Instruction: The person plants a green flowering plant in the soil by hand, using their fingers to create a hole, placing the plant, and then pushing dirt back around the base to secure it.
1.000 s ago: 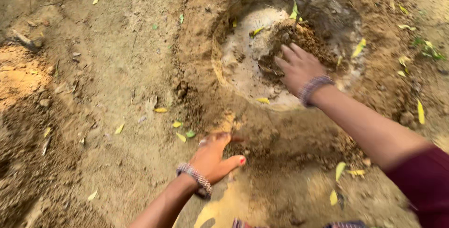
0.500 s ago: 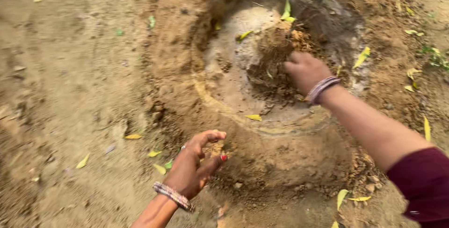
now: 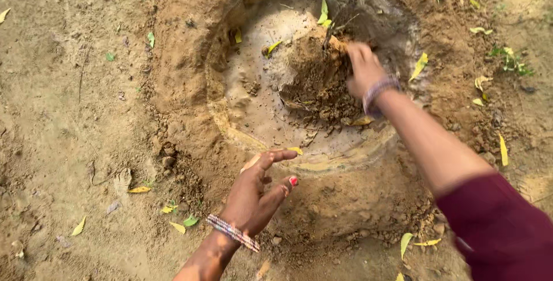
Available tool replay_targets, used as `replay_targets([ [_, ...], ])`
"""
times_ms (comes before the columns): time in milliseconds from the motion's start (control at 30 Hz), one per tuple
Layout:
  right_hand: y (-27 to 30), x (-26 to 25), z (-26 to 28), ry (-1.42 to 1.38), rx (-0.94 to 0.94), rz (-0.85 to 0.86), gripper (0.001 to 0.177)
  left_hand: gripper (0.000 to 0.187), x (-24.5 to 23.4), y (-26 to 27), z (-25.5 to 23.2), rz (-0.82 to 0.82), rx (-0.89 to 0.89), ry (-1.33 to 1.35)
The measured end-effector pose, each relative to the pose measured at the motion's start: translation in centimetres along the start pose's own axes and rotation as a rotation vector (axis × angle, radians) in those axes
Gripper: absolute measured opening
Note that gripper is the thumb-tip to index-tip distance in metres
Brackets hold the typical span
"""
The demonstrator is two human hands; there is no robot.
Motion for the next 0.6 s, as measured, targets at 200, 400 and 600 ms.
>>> replay_targets([
  [200,8.5,3.9,1.5,0.557,-0.103,0.133,0.066,0.044,0.4,0.3,3.4,0.022,-0.124,0.208],
  [400,6.3,2.1,1.7,0.283,-0.082,0.093,0.022,0.054,0.8,1.7,4.2,0.057,-0.053,0.298],
  [600,2.8,-4.8,2.2,-0.228,-0.116,-0.671,0.031,0.049,0.4,1.8,5.1,0.010,-0.199,0.236],
])
Point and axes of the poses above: each hand's wrist, its own y-axis away from the middle knuckle, its own x-axis out of the palm, z = x × y, the point moved 7 cm from there along -y, towards the middle knuckle, and after that the axes turned 12 degrees about y, right-handed, at the moved point
